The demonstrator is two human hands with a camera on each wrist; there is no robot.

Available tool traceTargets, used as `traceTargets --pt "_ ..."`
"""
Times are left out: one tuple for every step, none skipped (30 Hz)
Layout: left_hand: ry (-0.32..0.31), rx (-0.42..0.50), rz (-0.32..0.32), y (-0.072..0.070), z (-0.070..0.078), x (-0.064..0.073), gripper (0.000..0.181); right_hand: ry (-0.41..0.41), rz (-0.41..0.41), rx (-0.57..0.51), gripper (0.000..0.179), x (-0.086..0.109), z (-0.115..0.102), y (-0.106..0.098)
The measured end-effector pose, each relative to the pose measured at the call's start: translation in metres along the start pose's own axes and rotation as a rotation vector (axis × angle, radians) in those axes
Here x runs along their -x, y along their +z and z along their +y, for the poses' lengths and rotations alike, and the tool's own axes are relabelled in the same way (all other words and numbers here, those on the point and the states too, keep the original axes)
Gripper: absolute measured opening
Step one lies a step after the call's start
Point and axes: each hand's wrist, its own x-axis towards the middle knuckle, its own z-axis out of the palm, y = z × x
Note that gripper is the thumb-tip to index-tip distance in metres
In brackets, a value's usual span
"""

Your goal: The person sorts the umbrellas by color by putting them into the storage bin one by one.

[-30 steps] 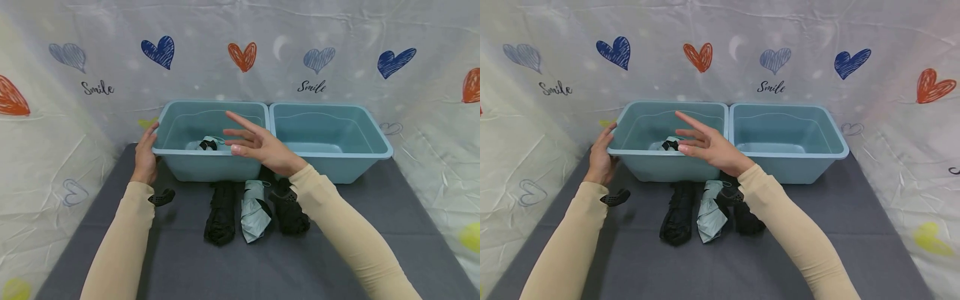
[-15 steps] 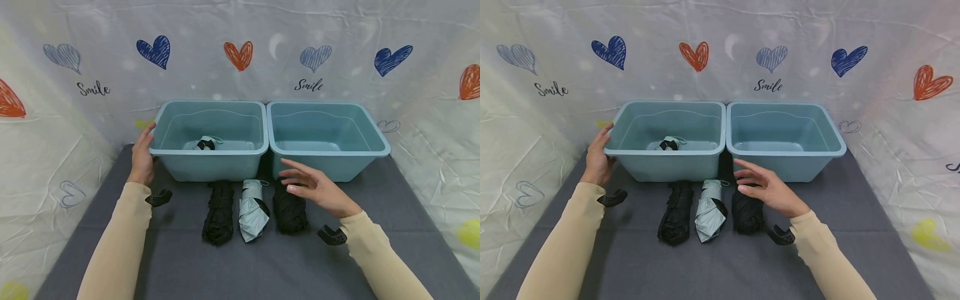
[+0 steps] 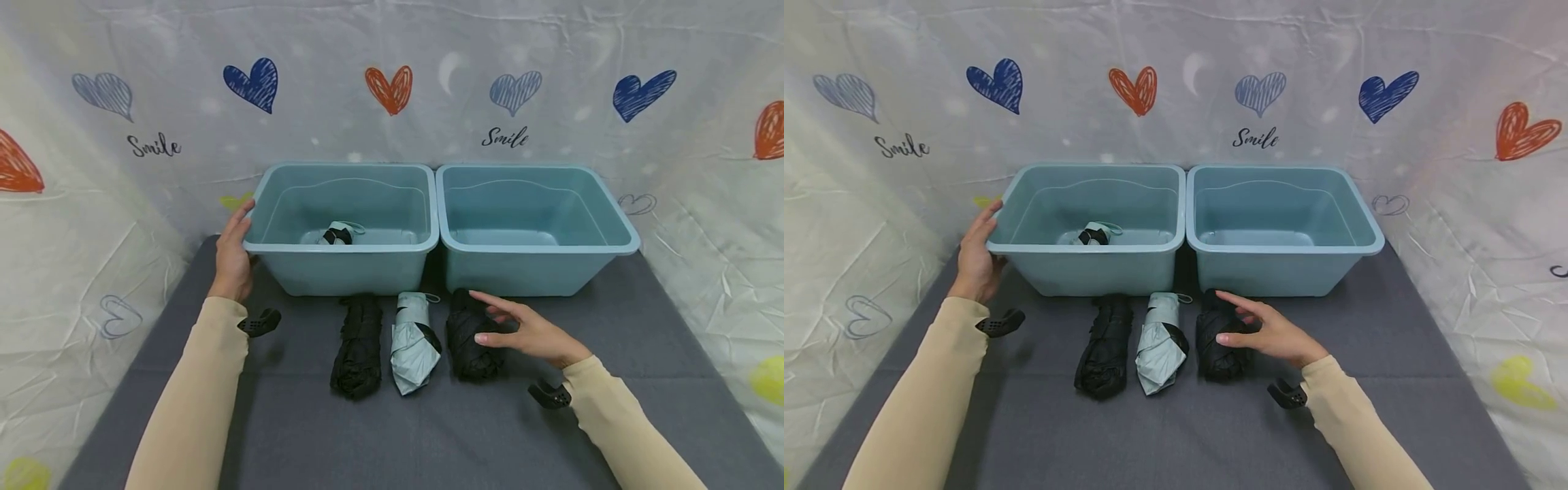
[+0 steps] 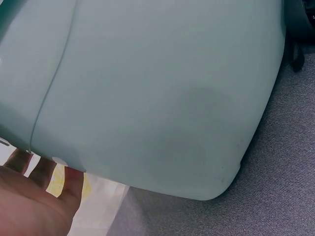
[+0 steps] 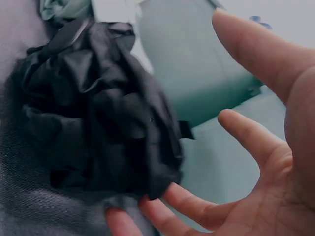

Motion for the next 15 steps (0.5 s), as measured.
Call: traceTargets --pt "0.001 -0.007 -0.001 0.0 0.0 0.0 0.049 0.01 -0.005 0.007 0.077 -0.003 0.001 0.001" --pt "0.002 -0.011 -0.002 0.0 0.0 0.0 0.049 0.02 -0.009 0.013 0.078 -0.006 0.003 0.002" --pt "0.001 -0.012 -0.003 0.0 0.0 0.0 0.049 0.032 -0.011 0.015 0.078 -0.008 0.003 0.003" --pt "0.001 -0.012 -0.004 0.0 0.0 0.0 0.049 0.038 -0.014 0.014 0.079 -0.01 0.004 0.004" --pt "0.002 -0.015 -0.004 -0.001 0.001 0.0 0.049 0.041 -0.016 0.014 0.079 -0.012 0.005 0.004" --pt "0.002 -0.012 -0.005 -0.001 0.001 0.0 0.049 0.039 -0.021 0.012 0.081 -0.015 0.006 0.005" --pt "0.003 -0.012 -0.006 0.0 0.001 0.0 0.049 0.035 -0.029 0.004 0.082 -0.016 0.007 0.005" --pt "0.002 -0.009 -0.007 0.0 0.001 0.0 0.049 0.028 -0.036 0.001 0.083 -0.017 0.008 0.006" --pt "0.002 -0.007 -0.009 0.0 0.001 0.0 0.049 0.021 -0.045 -0.003 0.083 -0.018 0.009 0.006" --pt "0.002 -0.005 -0.01 0.0 0.001 0.001 0.05 0.011 -0.053 -0.005 0.084 -0.02 0.01 0.007" --pt "0.003 -0.004 -0.01 0.0 0.001 0.001 0.05 0.002 -0.058 -0.003 0.085 -0.021 0.011 0.007" --pt "0.003 -0.003 -0.01 0.001 0.001 0.001 0.049 -0.006 -0.062 -0.001 0.085 -0.021 0.012 0.007" --pt "0.003 -0.003 -0.009 0.001 0.001 0.001 0.049 -0.008 -0.064 0.0 0.085 -0.022 0.012 0.007" --pt "0.003 -0.003 -0.008 0.001 0.001 0.001 0.049 -0.012 -0.065 0.005 0.085 -0.022 0.012 0.007" --pt "0.003 -0.002 -0.008 0.001 0.0 0.001 0.049 -0.015 -0.068 0.01 0.086 -0.022 0.012 0.007"
